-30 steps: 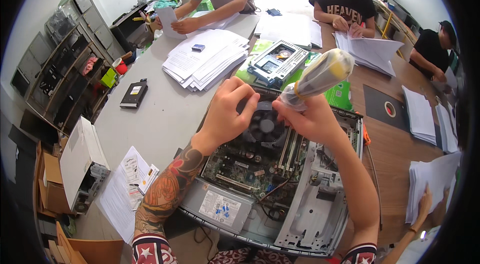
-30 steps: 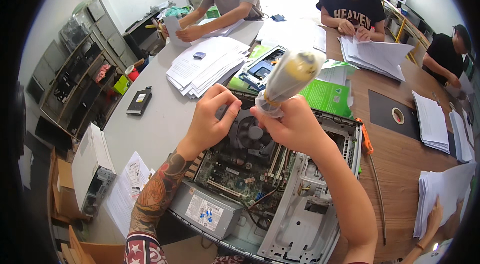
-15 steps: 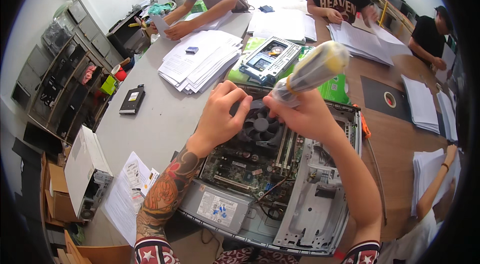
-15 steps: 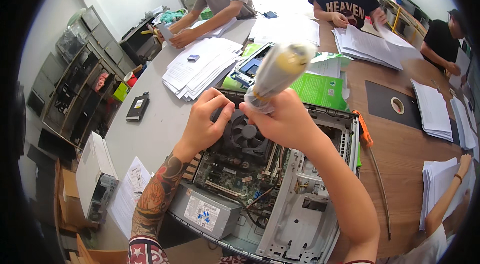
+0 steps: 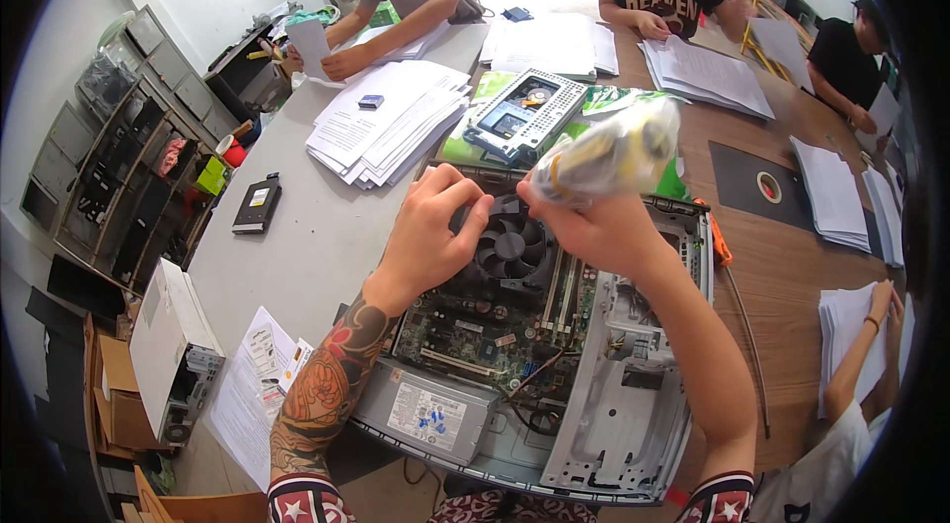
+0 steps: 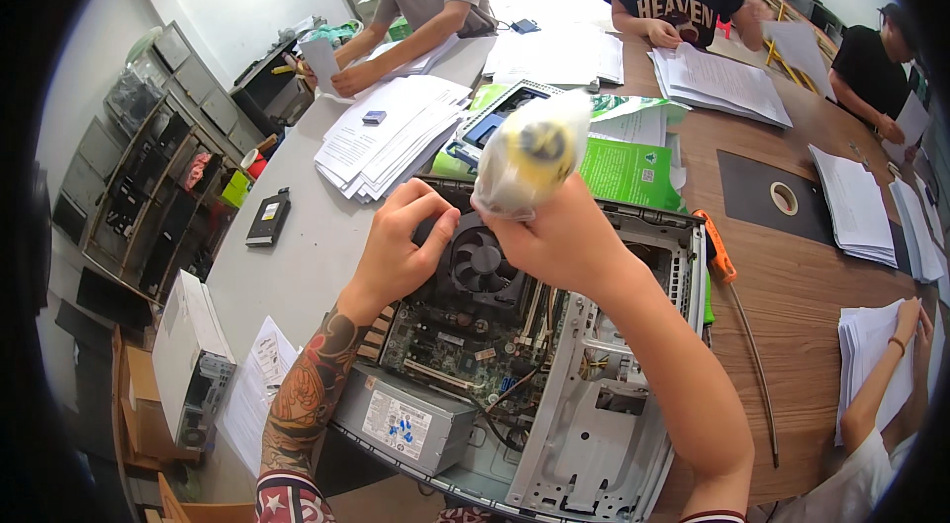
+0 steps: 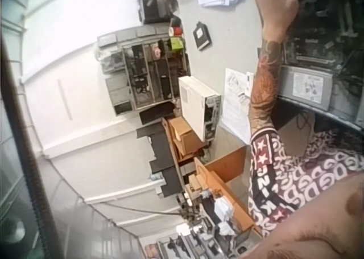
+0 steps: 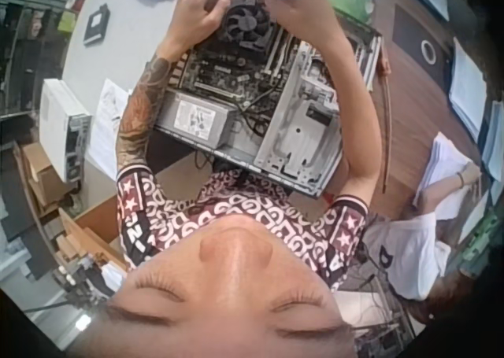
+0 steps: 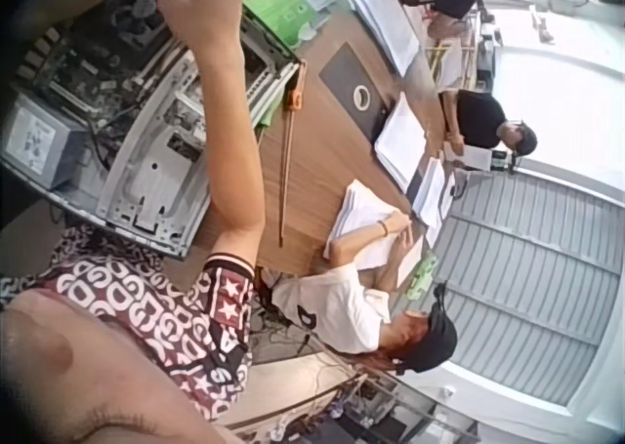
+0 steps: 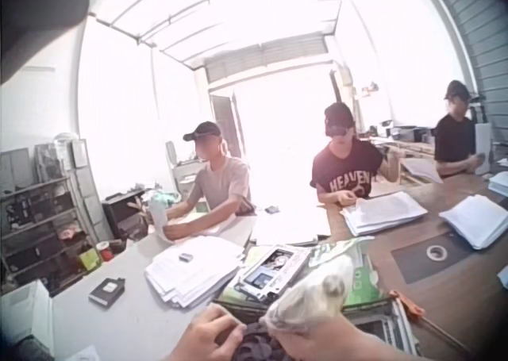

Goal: The person works on the internal components of a computer chassis using a screwdriver to manipulate the CPU cooler and motherboard connections.

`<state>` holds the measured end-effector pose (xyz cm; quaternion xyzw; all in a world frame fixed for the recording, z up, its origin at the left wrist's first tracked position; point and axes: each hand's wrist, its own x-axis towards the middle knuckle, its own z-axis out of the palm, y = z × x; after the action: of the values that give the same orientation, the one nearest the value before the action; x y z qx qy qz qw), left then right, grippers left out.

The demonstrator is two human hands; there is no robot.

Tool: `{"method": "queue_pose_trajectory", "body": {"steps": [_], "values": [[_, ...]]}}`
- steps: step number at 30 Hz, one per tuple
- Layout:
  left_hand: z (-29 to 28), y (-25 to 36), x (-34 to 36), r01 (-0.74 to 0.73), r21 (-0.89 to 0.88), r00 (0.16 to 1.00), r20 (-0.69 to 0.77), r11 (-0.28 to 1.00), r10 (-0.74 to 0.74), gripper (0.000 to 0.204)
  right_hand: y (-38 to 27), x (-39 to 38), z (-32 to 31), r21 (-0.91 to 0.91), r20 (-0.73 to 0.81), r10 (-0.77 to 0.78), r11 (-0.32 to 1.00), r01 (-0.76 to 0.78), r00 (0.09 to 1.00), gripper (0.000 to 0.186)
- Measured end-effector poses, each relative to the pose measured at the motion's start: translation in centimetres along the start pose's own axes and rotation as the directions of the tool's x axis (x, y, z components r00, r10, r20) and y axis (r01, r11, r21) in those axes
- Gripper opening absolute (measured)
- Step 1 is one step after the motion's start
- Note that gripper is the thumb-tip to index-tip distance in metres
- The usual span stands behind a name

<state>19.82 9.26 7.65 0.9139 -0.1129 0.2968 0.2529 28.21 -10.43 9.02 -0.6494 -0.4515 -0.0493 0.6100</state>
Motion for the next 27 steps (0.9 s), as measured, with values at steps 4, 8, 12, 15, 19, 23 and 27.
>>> {"method": "queue_pose_trajectory", "body": {"steps": [4,8,12,15,19,23,27], "values": [[0.5,-0.3,-0.1,0.038,-0.048,0.999,0.01,0.998,-0.038,0.013,-1.0,0.1,-0.2,-0.135,0.074,-0.054,0.989,0.064,0.996,0.01],[0.3,-0.1,-0.3,0.04,-0.043,0.999,0.013,0.998,-0.04,0.014,-1.3,0.2,-0.8,-0.081,0.046,0.068,0.995,-0.064,0.997,0.011],[0.5,0.2,-0.6,0.011,0.12,0.992,0.123,0.993,-0.026,0.02,-0.9,0.0,-0.8,-0.126,-0.051,-0.014,0.992,0.008,0.999,0.011],[0.6,1.5,-0.7,-0.007,0.241,0.965,0.255,0.971,-0.056,0.024,-0.8,0.0,-0.6,-0.191,-0.106,-0.142,0.974,0.12,0.984,0.01],[0.9,1.9,-1.1,-0.144,0.043,0.937,0.326,0.989,0.122,0.028,-0.8,0.1,-1.0,-0.204,-0.087,-0.129,0.973,0.109,0.988,0.01],[0.4,1.9,-0.4,-0.177,-0.195,0.956,0.199,0.965,0.216,0.035,-1.0,0.1,-1.3,-0.12,-0.128,-0.022,0.993,0.006,0.992,0.01],[0.8,1.0,-0.4,-0.106,0.003,0.985,0.134,0.994,0.104,0.026,-0.7,0.2,-1.5,-0.139,-0.126,-0.052,0.99,0.034,0.991,0.011]]}}
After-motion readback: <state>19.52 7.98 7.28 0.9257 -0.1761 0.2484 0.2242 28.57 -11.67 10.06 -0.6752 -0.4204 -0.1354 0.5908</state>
